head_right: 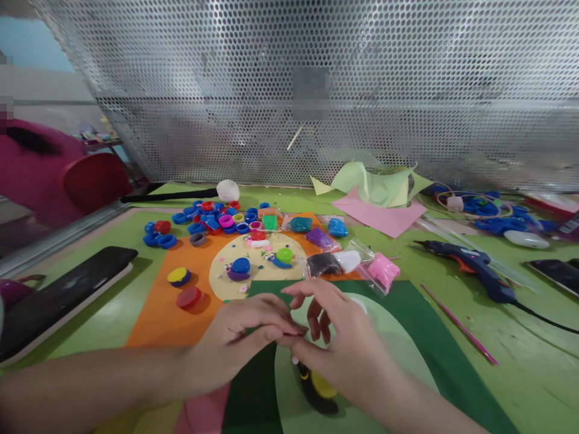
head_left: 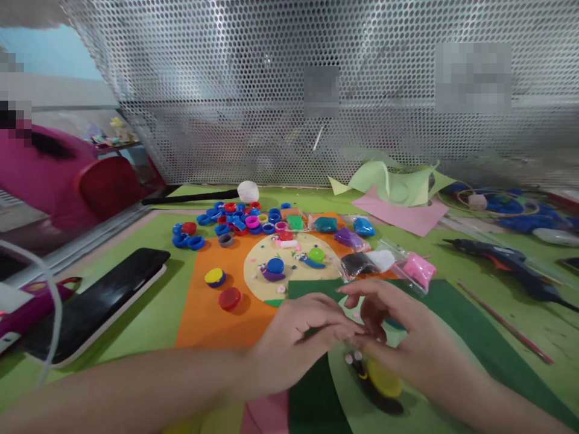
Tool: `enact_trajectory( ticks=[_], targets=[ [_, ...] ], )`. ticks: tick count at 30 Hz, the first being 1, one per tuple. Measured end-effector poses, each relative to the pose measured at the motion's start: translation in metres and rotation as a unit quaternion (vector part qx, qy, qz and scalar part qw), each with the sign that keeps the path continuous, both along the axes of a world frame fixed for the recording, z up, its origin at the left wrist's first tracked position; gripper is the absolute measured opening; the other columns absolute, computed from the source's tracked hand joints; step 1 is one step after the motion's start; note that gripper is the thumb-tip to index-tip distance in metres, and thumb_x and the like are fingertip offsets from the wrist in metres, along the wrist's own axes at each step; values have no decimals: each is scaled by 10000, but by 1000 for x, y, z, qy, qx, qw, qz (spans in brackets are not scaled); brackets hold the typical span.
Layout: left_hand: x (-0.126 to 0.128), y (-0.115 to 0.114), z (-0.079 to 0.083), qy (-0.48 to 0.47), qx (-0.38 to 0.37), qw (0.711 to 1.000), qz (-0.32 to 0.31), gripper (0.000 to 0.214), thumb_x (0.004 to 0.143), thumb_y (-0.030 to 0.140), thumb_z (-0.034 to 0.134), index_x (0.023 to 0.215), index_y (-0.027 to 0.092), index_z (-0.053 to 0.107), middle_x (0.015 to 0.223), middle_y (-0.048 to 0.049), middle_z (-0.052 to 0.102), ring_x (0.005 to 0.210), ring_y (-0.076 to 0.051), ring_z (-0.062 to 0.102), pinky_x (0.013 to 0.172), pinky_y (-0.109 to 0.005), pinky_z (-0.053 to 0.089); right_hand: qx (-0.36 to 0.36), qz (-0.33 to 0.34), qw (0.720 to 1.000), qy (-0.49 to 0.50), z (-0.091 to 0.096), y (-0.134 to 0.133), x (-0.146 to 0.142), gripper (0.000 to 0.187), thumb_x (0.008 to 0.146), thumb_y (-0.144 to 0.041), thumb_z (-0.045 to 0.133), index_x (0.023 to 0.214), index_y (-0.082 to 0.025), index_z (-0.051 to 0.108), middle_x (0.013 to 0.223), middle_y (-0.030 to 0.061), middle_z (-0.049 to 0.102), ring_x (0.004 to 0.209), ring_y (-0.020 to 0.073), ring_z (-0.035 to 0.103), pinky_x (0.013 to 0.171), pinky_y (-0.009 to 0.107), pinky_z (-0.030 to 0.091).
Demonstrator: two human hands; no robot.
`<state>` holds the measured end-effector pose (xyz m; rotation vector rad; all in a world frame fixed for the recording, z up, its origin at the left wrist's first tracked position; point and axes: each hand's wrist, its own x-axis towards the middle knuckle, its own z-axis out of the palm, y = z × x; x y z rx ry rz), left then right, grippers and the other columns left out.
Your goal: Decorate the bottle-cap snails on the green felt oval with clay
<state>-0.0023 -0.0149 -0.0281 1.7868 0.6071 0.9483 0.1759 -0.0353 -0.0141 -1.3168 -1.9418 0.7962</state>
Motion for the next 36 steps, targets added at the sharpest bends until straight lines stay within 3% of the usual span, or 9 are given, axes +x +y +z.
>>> enact_trajectory(
  ticks=[4, 10, 17, 21, 25, 31, 36],
  targets=[
    [0, -2, 4, -16, 57, 997, -49, 353, 953, 260, 334, 1074, 158, 650, 956, -96, 692, 944, -174, 598, 866, -300, 447, 18, 0, 1000, -12, 1, 0, 2, 348, 719, -217, 556, 1057, -259, 486, 832, 12, 595, 598, 121, 539, 530, 269, 498],
    [4, -6, 7, -6, 121, 984, -127, 497, 950, 362, 297, 1073, 3, 619, 915, -206, 682, 931, -235, 610, 888, -372, 444, 6, 1, 1000, -30, 3, -5, -4, 484, 610, -199, 625, 1066, -258, 472, 853, 9, 595, 687, 153, 568, 569, 287, 507],
    [1, -8, 7, -29, 34, 997, -58, 500, 956, 374, 288, 1021, 51, 664, 934, -171, 681, 934, -219, 596, 859, -343, 457, 11, -2, 999, -38, 11, -1, 7, 474, 656, -205, 609, 1097, -282, 452, 951, 10, 555, 781, 154, 544, 664, 304, 497],
    [3, -13, 7, -14, 21, 995, -99, 433, 953, 358, 309, 1159, 98, 588, 1080, -164, 638, 1045, -234, 559, 907, -361, 437, 20, 11, 998, -54, 10, -3, 6, 496, 665, -208, 622, 1118, -295, 439, 1016, 16, 532, 826, 158, 533, 687, 306, 494],
    [2, -16, 9, -9, 41, 992, -122, 434, 949, 369, 312, 1165, 95, 570, 1069, -168, 635, 1032, -238, 565, 905, -360, 439, 4, 24, 997, -72, 12, -5, 5, 544, 637, -199, 641, 1132, -296, 437, 1060, 25, 531, 843, 169, 537, 699, 328, 496],
    [0, -17, 7, 8, 18, 1000, -24, 387, 965, 307, 284, 1043, 164, 635, 1026, -94, 651, 998, -187, 582, 882, -284, 443, 29, 30, 997, -62, 20, 3, 14, 484, 672, -176, 603, 1118, -282, 449, 1096, 32, 516, 869, 166, 530, 706, 305, 485],
    [3, -19, 10, 22, 94, 990, -102, 396, 950, 311, 309, 1145, 66, 552, 1053, -174, 631, 1029, -226, 563, 900, -331, 437, -3, 52, 996, -73, 10, -2, 8, 578, 615, -131, 600, 1141, -315, 447, 1137, 11, 514, 884, 167, 539, 734, 310, 479]
  ],
)
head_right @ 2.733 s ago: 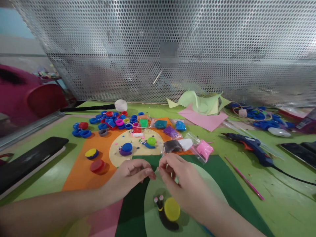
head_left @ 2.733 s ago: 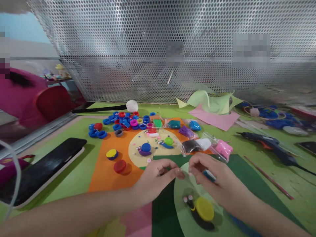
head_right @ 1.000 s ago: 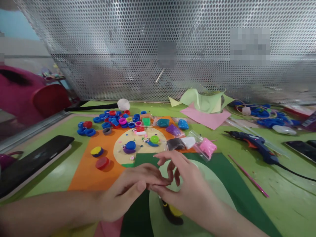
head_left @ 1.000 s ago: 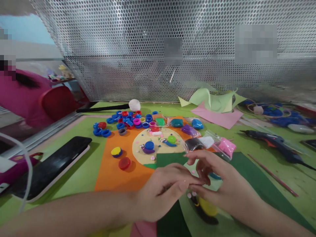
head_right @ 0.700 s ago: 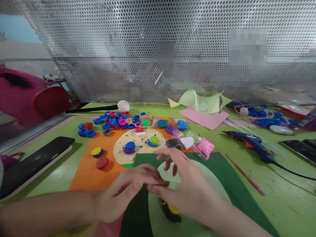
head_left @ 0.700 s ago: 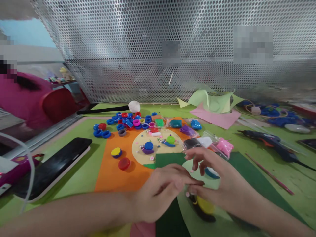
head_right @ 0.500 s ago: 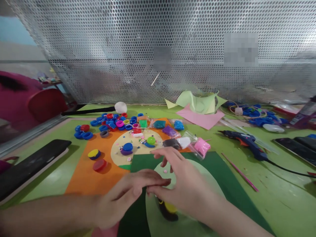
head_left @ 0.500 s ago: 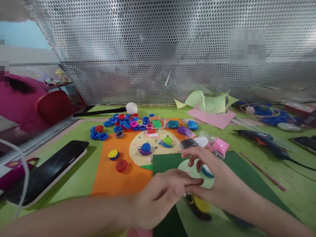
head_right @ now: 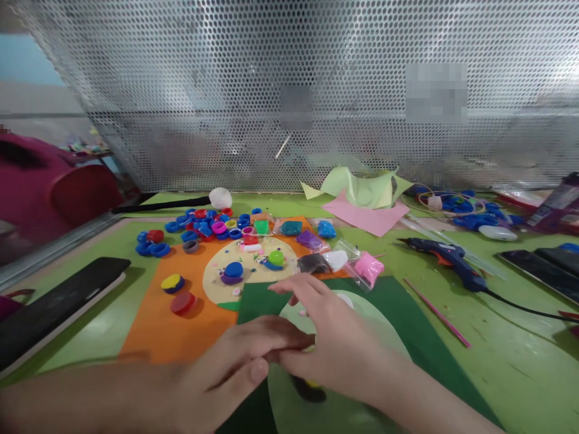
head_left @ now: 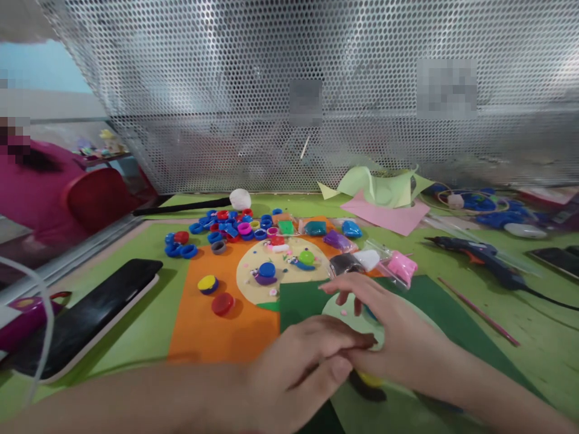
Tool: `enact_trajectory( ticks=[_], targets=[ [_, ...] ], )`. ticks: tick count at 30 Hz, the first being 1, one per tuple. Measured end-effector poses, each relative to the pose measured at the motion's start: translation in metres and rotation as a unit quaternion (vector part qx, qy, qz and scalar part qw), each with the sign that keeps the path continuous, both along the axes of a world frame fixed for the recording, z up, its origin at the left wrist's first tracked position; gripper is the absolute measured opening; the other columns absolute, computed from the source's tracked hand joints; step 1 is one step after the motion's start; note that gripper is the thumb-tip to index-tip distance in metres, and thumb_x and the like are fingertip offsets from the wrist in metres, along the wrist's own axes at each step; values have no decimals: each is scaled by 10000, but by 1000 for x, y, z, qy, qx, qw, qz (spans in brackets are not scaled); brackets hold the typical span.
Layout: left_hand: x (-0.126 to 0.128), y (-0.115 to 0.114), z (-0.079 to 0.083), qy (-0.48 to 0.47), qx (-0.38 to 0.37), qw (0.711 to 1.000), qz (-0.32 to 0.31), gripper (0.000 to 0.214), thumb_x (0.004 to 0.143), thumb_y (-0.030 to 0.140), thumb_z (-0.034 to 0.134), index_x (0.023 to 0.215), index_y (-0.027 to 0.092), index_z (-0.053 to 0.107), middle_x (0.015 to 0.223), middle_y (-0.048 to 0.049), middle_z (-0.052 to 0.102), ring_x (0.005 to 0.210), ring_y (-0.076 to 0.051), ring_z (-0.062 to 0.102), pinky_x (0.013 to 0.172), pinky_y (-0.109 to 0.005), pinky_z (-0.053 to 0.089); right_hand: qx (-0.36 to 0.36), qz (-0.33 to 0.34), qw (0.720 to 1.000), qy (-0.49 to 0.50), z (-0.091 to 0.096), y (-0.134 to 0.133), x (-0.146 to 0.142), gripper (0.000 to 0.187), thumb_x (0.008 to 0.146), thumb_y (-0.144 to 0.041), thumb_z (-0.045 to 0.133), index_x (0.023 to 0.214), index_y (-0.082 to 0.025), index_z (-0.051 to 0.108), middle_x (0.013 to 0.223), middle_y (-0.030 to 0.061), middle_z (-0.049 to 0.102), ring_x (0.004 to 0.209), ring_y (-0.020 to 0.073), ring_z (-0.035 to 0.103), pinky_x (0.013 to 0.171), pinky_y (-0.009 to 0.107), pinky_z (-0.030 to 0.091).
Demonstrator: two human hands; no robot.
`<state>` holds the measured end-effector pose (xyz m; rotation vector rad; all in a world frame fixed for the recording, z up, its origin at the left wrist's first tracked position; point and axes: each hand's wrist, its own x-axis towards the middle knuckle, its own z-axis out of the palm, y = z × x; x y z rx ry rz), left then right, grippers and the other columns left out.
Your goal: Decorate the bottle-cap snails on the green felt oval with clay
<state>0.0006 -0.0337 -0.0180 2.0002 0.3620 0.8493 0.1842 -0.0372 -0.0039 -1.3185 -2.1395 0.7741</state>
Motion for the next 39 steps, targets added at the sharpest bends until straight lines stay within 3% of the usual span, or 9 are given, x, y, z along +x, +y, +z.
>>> enact_trajectory(
  ticks=[4, 9, 14, 17, 23, 26, 31, 35, 39],
  targets=[
    [-1, -2, 2, 13, -8, 1000, 5, 365, 948, 275, 316, 1109, 90, 585, 1036, -152, 644, 1025, -219, 565, 900, -324, 432, 1, 7, 1000, 3, 1, -2, 0, 571, 616, -151, 616, 1140, -313, 458, 1157, 8, 516, 879, 162, 551, 745, 307, 483],
    [0, -2, 0, 8, -151, 983, 103, 381, 931, 393, 361, 982, 184, 676, 919, -68, 684, 797, -161, 612, 720, -250, 481, 29, -14, 999, -2, 14, 4, 9, 481, 684, -242, 633, 1133, -300, 471, 1173, 32, 520, 885, 173, 559, 734, 323, 497],
    [4, 0, -1, -19, -267, 956, 122, 430, 858, 500, 454, 766, 172, 716, 753, -51, 695, 704, -163, 602, 651, -255, 482, 42, -8, 999, -14, 16, 5, 12, 459, 699, -247, 619, 1132, -313, 479, 1181, 20, 528, 879, 167, 567, 720, 312, 506],
    [5, 0, -2, -16, -278, 952, 125, 417, 853, 485, 470, 725, 178, 722, 741, -46, 697, 700, -162, 603, 646, -257, 482, 37, -9, 999, -19, 15, 6, 12, 460, 710, -245, 612, 1140, -314, 467, 1175, 12, 527, 909, 164, 556, 728, 301, 500],
    [5, -3, -1, 22, -275, 957, 93, 342, 896, 374, 444, 1003, 166, 692, 969, -87, 704, 835, -187, 631, 728, -279, 492, 0, 22, 1000, -8, 6, 2, 7, 512, 675, -206, 621, 1146, -302, 442, 1203, 11, 496, 932, 162, 541, 799, 320, 480],
    [3, -5, 2, 10, -225, 972, 65, 311, 916, 278, 418, 1019, 149, 682, 1049, -96, 681, 980, -206, 616, 837, -289, 482, -24, 36, 999, -3, 3, -2, 4, 533, 672, -199, 618, 1153, -333, 434, 1217, -6, 485, 885, 149, 547, 781, 314, 486],
    [0, -4, 7, -2, -119, 991, 56, 267, 870, 118, 460, 999, 146, 692, 1011, -91, 695, 994, -195, 612, 868, -272, 474, -42, 22, 999, 9, 14, -3, 7, 494, 680, -216, 617, 1141, -305, 463, 1157, 22, 528, 846, 160, 553, 762, 331, 501],
    [1, -2, 3, -30, -153, 984, 87, 212, 815, 126, 560, 960, 177, 706, 984, -81, 703, 949, -196, 635, 819, -274, 507, -31, 23, 999, 16, 20, -1, 12, 475, 706, -224, 612, 1151, -302, 467, 1131, 28, 539, 831, 159, 562, 754, 331, 510],
    [3, -4, -2, -16, -252, 965, 73, 212, 796, 200, 621, 993, 228, 692, 1036, -46, 695, 984, -198, 628, 848, -294, 499, 1, 37, 999, 23, 16, 0, 8, 463, 696, -186, 609, 1128, -287, 475, 1109, 22, 545, 798, 138, 555, 730, 297, 509]
  ],
)
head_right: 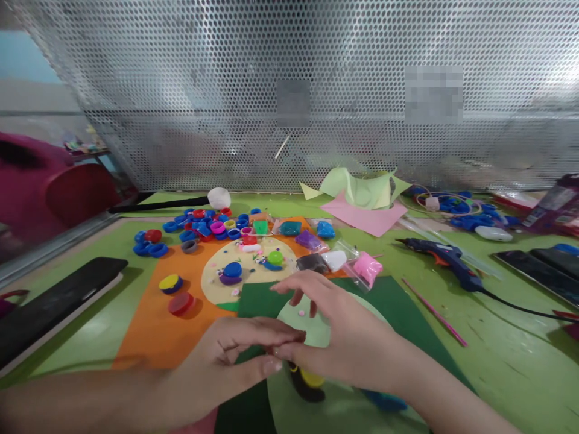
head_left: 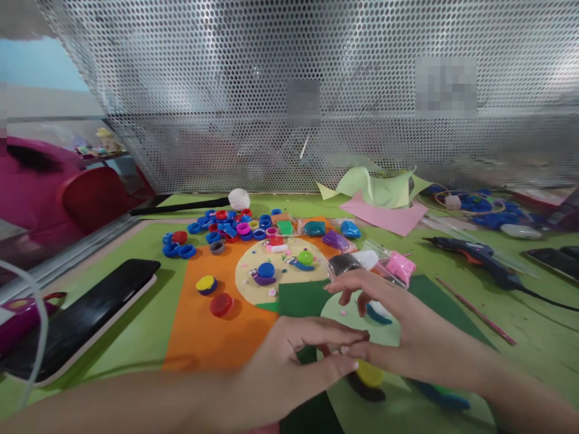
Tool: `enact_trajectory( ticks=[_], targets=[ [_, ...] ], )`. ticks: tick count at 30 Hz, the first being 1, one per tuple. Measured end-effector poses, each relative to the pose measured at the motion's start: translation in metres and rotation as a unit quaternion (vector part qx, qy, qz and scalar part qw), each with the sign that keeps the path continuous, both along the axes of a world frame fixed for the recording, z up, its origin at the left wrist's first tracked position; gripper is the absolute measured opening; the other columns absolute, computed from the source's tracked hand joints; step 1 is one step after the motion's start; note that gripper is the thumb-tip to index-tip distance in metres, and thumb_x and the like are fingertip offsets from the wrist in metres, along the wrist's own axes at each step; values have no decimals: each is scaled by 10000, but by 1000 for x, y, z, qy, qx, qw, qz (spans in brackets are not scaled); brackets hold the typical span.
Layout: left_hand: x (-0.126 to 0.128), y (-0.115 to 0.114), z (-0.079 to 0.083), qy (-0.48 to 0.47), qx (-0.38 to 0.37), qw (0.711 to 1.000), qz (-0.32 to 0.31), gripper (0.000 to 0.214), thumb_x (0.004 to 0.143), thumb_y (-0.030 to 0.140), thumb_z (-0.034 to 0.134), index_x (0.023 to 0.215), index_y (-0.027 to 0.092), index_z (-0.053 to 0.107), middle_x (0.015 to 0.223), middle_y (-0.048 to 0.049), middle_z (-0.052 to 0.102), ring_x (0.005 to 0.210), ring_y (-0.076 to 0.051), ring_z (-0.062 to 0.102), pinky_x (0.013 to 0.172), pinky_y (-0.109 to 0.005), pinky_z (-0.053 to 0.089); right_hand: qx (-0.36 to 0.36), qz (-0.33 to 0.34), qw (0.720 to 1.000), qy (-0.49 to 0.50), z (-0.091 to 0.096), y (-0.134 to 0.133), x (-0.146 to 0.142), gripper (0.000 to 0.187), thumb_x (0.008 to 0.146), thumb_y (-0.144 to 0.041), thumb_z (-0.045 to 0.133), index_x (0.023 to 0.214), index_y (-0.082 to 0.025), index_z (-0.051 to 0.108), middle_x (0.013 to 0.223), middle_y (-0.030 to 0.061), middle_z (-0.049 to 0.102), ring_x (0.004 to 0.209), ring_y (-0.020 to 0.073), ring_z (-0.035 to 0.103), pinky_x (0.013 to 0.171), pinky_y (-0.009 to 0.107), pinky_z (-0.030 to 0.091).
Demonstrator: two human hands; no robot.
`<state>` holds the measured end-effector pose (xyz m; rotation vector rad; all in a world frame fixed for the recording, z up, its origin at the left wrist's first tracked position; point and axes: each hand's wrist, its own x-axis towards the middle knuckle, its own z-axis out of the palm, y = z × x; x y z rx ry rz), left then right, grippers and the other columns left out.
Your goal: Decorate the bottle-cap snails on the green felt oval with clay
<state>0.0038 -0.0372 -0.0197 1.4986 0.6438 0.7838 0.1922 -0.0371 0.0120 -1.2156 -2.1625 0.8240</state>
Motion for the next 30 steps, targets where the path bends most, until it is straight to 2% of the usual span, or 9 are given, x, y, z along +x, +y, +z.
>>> enact_trajectory(
  ticks=[3, 7, 13, 15, 18, 21, 25, 30],
  targets=[
    [1, -2, -2, 5, -85, 996, -31, 255, 794, 269, 634, 1046, 247, 666, 1077, -40, 680, 1013, -210, 617, 869, -331, 491, 20, 11, 1000, 9, -3, 0, -3, 456, 697, -167, 608, 1118, -281, 474, 1129, 21, 533, 776, 122, 546, 725, 279, 505],
    [1, 0, -4, -20, -117, 993, -12, 199, 748, 240, 690, 946, 255, 704, 1014, -13, 706, 972, -177, 635, 854, -281, 493, 38, 6, 999, 5, -3, 1, 0, 447, 716, -192, 612, 1125, -294, 463, 1139, 15, 533, 795, 123, 545, 714, 269, 507],
    [4, 4, -9, -116, -232, 965, 17, 116, 673, 199, 755, 782, 232, 732, 796, 17, 744, 640, -66, 664, 630, -142, 516, 42, -16, 999, -11, 1, 4, 6, 401, 760, -267, 596, 1130, -318, 451, 1116, 3, 540, 797, 132, 547, 689, 281, 511],
    [5, 5, -9, -122, -249, 961, 15, 119, 659, 184, 765, 763, 231, 732, 777, 24, 744, 628, -57, 662, 627, -132, 514, 30, -13, 999, -7, 1, 4, 6, 400, 758, -286, 603, 1128, -317, 454, 1121, 5, 536, 819, 140, 547, 698, 291, 510],
    [3, 4, -8, -131, -237, 963, -5, 131, 681, 166, 751, 782, 247, 730, 857, 21, 740, 783, -87, 677, 746, -169, 517, -11, -11, 1000, 0, 0, 4, 5, 400, 752, -305, 612, 1123, -310, 463, 1098, 6, 541, 819, 144, 548, 721, 308, 510],
    [-1, 3, -7, -101, -183, 978, 6, 115, 689, 173, 746, 781, 240, 733, 908, 0, 732, 904, -143, 659, 822, -236, 507, -53, -5, 999, 9, -1, 3, 3, 416, 733, -293, 632, 1117, -299, 473, 1084, 4, 548, 813, 142, 549, 739, 311, 508],
    [-4, 3, -7, -66, -135, 988, 48, 63, 698, 216, 740, 760, 228, 736, 837, -11, 740, 854, -166, 671, 785, -256, 518, -67, -3, 998, 7, -3, 4, 0, 391, 740, -290, 621, 1106, -281, 485, 1088, 12, 556, 804, 142, 547, 731, 312, 507],
    [-3, 2, -7, -56, -142, 987, 50, 83, 708, 248, 730, 791, 247, 737, 842, -1, 740, 822, -158, 673, 761, -245, 514, -25, -2, 1000, -11, -5, 5, 0, 368, 769, -317, 591, 1114, -273, 471, 1118, 27, 549, 833, 154, 558, 728, 325, 502]
  ],
)
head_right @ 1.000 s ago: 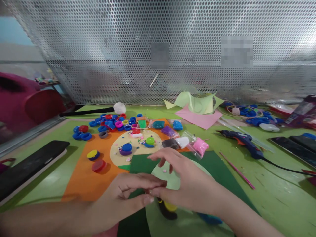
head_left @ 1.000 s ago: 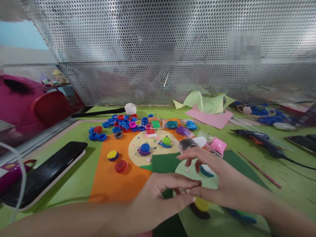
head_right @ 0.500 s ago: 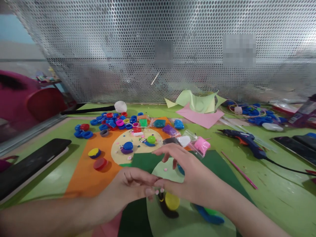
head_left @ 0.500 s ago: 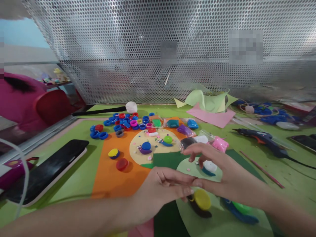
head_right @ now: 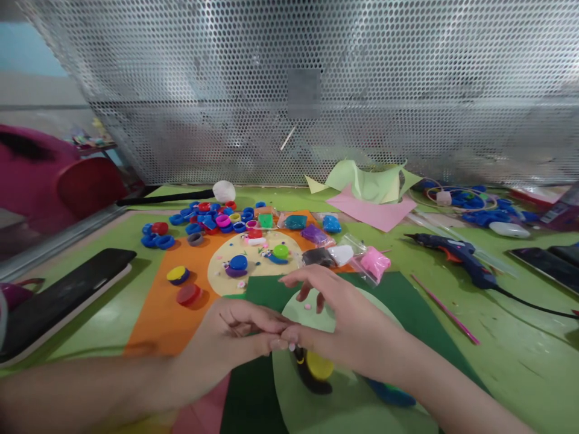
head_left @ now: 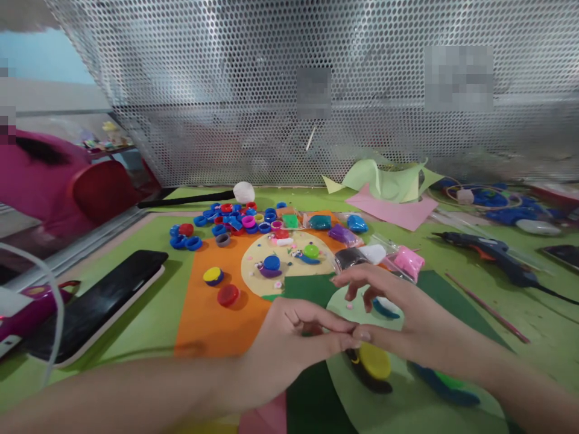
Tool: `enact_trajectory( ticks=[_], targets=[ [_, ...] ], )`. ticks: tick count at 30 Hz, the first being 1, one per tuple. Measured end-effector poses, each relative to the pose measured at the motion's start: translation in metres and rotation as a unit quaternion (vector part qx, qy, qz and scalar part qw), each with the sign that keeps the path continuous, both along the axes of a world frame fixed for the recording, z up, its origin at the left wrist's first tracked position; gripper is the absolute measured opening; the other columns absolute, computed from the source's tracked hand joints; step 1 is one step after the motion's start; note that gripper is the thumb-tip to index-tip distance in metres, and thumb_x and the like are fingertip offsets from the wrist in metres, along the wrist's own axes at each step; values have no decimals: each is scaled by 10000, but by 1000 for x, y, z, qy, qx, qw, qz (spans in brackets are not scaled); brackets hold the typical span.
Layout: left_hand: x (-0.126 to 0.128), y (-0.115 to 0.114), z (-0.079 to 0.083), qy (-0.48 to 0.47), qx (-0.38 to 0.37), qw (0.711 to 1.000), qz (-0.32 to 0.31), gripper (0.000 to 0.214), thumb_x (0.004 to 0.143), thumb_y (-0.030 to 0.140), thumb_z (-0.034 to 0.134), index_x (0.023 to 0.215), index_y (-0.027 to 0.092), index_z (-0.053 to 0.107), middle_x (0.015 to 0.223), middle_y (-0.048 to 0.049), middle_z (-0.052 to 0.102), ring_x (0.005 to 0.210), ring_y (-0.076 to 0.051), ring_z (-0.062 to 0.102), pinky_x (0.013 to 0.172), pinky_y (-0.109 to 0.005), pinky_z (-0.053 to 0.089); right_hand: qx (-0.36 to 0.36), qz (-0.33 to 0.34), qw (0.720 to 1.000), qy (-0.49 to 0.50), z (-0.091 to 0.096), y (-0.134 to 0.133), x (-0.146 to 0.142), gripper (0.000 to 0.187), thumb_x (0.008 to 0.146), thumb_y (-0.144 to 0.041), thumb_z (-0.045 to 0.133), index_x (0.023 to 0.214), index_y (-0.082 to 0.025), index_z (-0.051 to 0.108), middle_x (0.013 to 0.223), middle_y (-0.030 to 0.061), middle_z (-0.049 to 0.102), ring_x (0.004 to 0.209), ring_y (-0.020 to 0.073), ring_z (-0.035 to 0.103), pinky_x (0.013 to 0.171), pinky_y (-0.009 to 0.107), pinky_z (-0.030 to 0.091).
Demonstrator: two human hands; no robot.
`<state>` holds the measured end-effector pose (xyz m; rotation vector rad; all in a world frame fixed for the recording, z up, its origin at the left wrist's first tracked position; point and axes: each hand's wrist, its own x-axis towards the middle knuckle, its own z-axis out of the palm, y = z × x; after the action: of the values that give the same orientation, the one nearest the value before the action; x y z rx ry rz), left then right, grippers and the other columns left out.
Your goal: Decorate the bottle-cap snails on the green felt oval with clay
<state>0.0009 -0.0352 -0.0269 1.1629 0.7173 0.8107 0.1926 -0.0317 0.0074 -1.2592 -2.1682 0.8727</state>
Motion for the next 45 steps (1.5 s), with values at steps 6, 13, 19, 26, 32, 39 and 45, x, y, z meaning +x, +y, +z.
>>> enact_trajectory(
  ticks=[6, 13, 19, 26, 32, 39, 45],
  targets=[
    [1, -2, 6, 95, 83, 992, -29, 226, 705, 274, 723, 931, 260, 717, 915, -9, 730, 776, -148, 640, 684, -223, 493, 50, 7, 998, -42, -3, -2, -2, 422, 739, -254, 608, 1129, -260, 449, 1177, 43, 528, 999, 197, 538, 775, 340, 482],
    [0, -2, 8, 92, 98, 990, -36, 199, 741, 255, 693, 939, 256, 714, 974, -8, 716, 931, -177, 634, 798, -244, 492, 42, -6, 999, -27, -3, -6, -3, 431, 729, -238, 606, 1126, -296, 448, 1159, 11, 535, 993, 186, 547, 792, 338, 483],
    [0, 1, 3, 23, 31, 999, -8, 109, 732, 214, 710, 814, 280, 735, 907, 32, 732, 903, -126, 652, 800, -186, 497, 32, -19, 999, -17, 1, -2, 1, 401, 752, -325, 609, 1122, -313, 455, 1162, 6, 532, 937, 185, 553, 740, 334, 497],
    [3, 1, 4, -28, -21, 999, 15, 63, 678, 192, 752, 707, 245, 732, 746, 38, 742, 652, -48, 656, 549, -70, 481, -48, -21, 999, 4, -2, -3, -3, 348, 780, -384, 569, 1101, -272, 492, 1101, 26, 561, 796, 159, 550, 716, 343, 505],
    [1, 5, -1, 26, -23, 998, 51, 131, 656, 277, 761, 696, 158, 720, 712, -33, 730, 431, -35, 537, 376, -103, 437, -48, -5, 998, 36, -4, 1, -1, 340, 815, -421, 537, 1107, -253, 495, 1138, 42, 545, 856, 169, 559, 742, 347, 504],
    [6, 11, 3, -14, -79, 997, -8, 148, 769, 285, 662, 820, 156, 713, 867, -92, 724, 741, -184, 688, 368, -126, 429, -39, -30, 997, 55, 0, 3, 4, 304, 874, -418, 441, 1119, -244, 489, 1130, 67, 548, 960, 192, 570, 742, 346, 517],
    [5, 11, 0, -21, -111, 993, -42, 144, 799, 296, 635, 843, 182, 713, 914, -70, 718, 744, -153, 676, 419, -132, 446, -45, -39, 996, 61, -2, 7, 6, 300, 880, -430, 420, 1107, -248, 493, 1137, 60, 540, 967, 190, 563, 741, 345, 522]
  ],
)
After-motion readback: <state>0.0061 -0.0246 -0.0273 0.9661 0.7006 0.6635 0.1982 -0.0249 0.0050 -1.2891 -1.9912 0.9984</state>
